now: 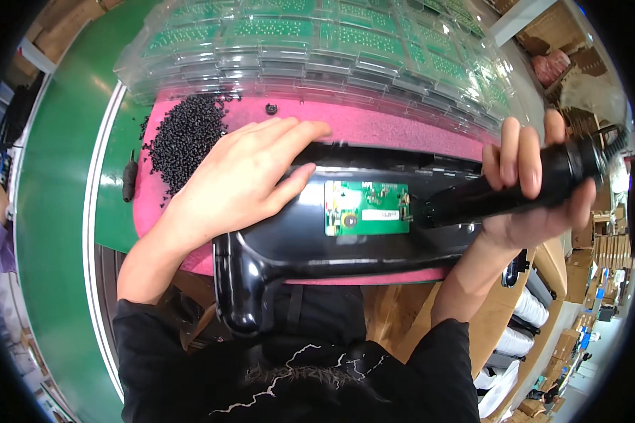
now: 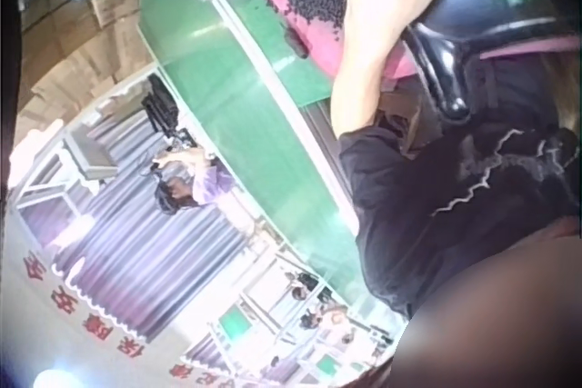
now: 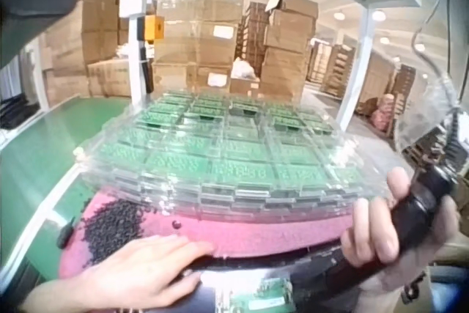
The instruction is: Fastening circuit boards into plastic housings with screws using an electric screwdriver.
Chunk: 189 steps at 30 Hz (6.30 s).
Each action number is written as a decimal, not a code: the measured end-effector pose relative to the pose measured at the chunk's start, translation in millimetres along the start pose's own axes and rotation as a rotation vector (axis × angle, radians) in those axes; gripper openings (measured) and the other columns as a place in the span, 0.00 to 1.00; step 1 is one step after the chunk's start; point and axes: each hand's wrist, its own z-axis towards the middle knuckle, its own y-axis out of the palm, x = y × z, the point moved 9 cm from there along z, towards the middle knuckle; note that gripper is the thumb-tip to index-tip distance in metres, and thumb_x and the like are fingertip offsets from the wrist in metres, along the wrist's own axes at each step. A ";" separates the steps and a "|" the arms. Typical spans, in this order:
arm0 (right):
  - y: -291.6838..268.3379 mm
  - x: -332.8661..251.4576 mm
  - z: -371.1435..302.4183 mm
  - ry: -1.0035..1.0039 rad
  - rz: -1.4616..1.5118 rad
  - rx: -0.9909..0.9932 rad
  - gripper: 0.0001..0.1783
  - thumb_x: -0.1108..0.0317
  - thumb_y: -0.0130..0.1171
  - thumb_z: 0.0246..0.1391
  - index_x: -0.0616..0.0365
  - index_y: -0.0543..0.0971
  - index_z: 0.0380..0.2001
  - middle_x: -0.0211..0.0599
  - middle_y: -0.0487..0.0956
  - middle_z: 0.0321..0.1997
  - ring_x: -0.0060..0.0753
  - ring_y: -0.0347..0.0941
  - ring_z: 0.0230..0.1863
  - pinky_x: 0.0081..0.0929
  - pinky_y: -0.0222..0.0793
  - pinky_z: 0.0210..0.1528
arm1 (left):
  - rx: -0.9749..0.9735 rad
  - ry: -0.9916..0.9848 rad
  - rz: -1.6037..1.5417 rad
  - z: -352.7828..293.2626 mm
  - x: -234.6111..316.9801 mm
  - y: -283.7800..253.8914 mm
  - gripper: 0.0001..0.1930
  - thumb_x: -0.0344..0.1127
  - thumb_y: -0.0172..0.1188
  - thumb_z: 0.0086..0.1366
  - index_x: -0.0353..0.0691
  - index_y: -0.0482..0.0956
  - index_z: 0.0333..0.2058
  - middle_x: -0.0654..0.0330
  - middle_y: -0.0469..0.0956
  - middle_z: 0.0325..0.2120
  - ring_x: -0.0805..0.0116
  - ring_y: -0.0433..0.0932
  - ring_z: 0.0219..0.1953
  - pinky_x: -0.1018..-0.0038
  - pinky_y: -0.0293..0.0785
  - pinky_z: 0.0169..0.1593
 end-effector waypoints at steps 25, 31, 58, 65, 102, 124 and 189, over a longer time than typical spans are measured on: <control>73.4 -98.7 -80.8 -1.409 -1.618 0.325 0.22 0.73 0.54 0.38 0.35 0.73 0.39 0.28 0.66 0.41 0.28 0.64 0.27 0.28 0.58 0.31 | -0.046 0.062 0.038 -6.5 35.6 -21.6 0.09 0.21 0.59 0.61 0.26 0.79 0.40 0.42 0.80 0.33 0.49 0.79 0.31 0.67 0.73 0.37; -11.0 -202.2 -156.6 -0.972 -2.534 0.209 0.22 0.63 0.62 0.50 0.53 0.73 0.50 0.41 0.67 0.45 0.42 0.62 0.51 0.35 0.60 0.53 | 0.194 0.080 0.112 -57.0 55.3 -77.6 0.16 0.13 0.56 0.57 0.24 0.79 0.45 0.43 0.81 0.36 0.51 0.82 0.38 0.68 0.76 0.45; -400.9 -371.2 -395.6 0.641 -1.907 1.294 0.26 0.55 0.55 0.60 0.74 0.74 0.45 0.48 0.78 0.39 0.42 0.74 0.39 0.42 0.73 0.41 | 1.848 -0.515 -0.997 -334.9 -150.5 -170.4 0.26 0.39 0.54 0.70 0.36 0.61 0.62 0.44 0.64 0.62 0.55 0.64 0.64 0.53 0.68 0.62; -318.6 -463.5 -472.9 0.396 -1.494 1.662 0.31 0.53 0.61 0.57 0.78 0.72 0.46 0.44 0.77 0.40 0.36 0.73 0.38 0.38 0.73 0.41 | 1.674 -0.444 -0.495 -276.1 -124.6 -162.5 0.25 0.25 0.52 0.67 0.29 0.60 0.62 0.43 0.63 0.61 0.55 0.61 0.66 0.61 0.63 0.64; -223.5 92.8 162.0 0.387 -2.262 -0.126 0.23 0.59 0.45 0.65 0.48 0.70 0.61 0.29 0.59 0.73 0.48 0.58 0.67 0.56 0.57 0.64 | 0.026 0.205 -0.051 20.9 -17.7 3.1 0.07 0.34 0.63 0.60 0.37 0.79 0.33 0.57 0.76 0.30 0.57 0.76 0.36 0.64 0.74 0.42; 41.0 21.5 43.4 -0.097 -1.229 -0.131 0.13 0.84 0.52 0.58 0.68 0.78 0.45 0.41 0.79 0.48 0.29 0.76 0.49 0.21 0.69 0.52 | 0.566 0.124 0.002 10.7 7.6 -60.7 0.46 0.41 0.78 0.38 0.41 0.69 0.59 0.53 0.67 0.55 0.55 0.63 0.60 0.61 0.60 0.60; -7.7 100.8 -8.5 0.722 -1.423 -0.282 0.33 0.66 0.80 0.26 0.60 0.74 0.39 0.35 0.73 0.29 0.34 0.70 0.29 0.30 0.70 0.34 | -0.287 0.113 -0.016 22.9 -26.7 -6.0 0.34 0.44 0.76 0.40 0.32 0.79 0.47 0.59 0.69 0.24 0.62 0.70 0.29 0.68 0.71 0.29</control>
